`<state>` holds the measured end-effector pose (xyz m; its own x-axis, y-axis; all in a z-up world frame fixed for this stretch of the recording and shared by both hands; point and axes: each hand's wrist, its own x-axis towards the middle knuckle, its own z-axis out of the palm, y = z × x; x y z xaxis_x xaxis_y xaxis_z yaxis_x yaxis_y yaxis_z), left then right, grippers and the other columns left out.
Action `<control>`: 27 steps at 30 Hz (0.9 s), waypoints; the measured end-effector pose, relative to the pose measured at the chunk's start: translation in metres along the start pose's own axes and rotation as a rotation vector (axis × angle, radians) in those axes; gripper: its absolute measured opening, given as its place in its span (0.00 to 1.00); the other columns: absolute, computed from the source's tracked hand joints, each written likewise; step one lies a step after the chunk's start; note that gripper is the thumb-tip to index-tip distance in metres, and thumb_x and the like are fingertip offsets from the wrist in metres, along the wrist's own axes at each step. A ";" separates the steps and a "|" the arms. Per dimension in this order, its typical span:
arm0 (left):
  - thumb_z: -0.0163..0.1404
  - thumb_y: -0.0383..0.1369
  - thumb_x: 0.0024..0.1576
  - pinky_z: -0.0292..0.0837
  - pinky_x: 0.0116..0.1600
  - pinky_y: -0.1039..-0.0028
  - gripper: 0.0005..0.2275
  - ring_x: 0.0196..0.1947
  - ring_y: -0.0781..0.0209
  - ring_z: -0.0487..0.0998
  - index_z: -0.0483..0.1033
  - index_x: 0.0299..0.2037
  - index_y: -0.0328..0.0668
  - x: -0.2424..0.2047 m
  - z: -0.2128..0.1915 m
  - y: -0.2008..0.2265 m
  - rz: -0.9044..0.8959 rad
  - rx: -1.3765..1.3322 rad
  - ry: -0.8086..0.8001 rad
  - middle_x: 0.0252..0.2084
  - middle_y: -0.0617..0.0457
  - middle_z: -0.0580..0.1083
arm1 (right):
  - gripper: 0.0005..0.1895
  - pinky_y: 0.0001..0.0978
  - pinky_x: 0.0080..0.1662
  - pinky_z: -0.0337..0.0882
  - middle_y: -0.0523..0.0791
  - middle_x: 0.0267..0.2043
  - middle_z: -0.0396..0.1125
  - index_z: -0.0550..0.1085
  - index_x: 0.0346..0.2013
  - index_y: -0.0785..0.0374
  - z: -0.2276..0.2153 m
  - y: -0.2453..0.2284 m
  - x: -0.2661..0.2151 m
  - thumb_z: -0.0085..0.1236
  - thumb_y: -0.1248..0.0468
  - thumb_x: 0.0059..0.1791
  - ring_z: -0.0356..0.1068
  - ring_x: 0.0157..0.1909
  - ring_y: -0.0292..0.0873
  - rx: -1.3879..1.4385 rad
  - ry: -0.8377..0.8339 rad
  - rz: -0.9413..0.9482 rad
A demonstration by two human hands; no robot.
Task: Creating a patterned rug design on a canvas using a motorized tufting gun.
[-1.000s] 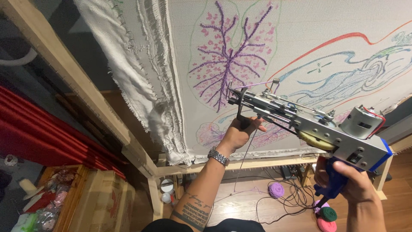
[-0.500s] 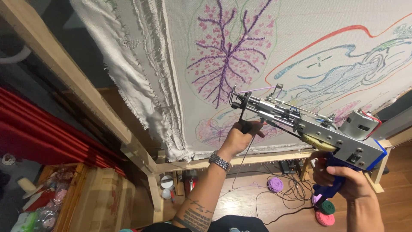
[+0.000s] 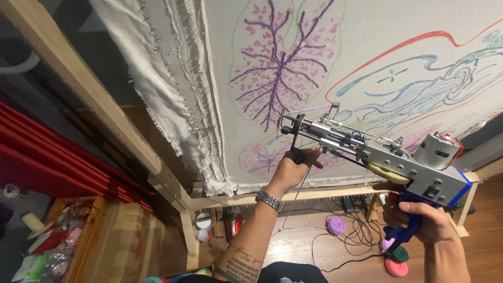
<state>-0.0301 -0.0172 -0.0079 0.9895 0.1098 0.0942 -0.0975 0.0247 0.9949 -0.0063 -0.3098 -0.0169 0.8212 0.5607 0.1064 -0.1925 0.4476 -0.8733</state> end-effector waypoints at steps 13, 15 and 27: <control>0.50 0.37 0.52 0.66 0.33 0.82 0.05 0.25 0.71 0.72 0.79 0.32 0.53 0.003 0.004 0.005 -0.017 0.285 -0.047 0.33 0.63 0.78 | 0.23 0.23 0.18 0.51 0.47 0.19 0.62 0.67 0.41 0.83 0.013 -0.003 -0.004 0.49 0.71 0.34 0.51 0.14 0.34 -0.025 -0.027 -0.129; 0.50 0.38 0.52 0.62 0.29 0.81 0.06 0.21 0.71 0.67 0.79 0.32 0.52 0.004 0.004 0.007 -0.013 0.320 -0.059 0.31 0.63 0.77 | 0.23 0.24 0.19 0.53 0.50 0.25 0.67 0.67 0.41 0.83 0.013 -0.005 -0.005 0.49 0.72 0.33 0.52 0.15 0.32 -0.018 0.014 -0.150; 0.50 0.44 0.46 0.63 0.29 0.78 0.15 0.22 0.65 0.69 0.79 0.33 0.41 0.008 0.001 0.016 -0.047 0.326 -0.022 0.29 0.52 0.76 | 0.23 0.25 0.19 0.49 0.44 0.13 0.54 0.66 0.42 0.85 0.033 -0.019 0.004 0.47 0.70 0.35 0.49 0.13 0.35 -0.064 -0.080 -0.118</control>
<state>-0.0240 -0.0168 0.0085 0.9945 0.0949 0.0450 -0.0155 -0.2909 0.9566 -0.0172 -0.2934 0.0152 0.7899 0.5618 0.2457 -0.0603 0.4699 -0.8806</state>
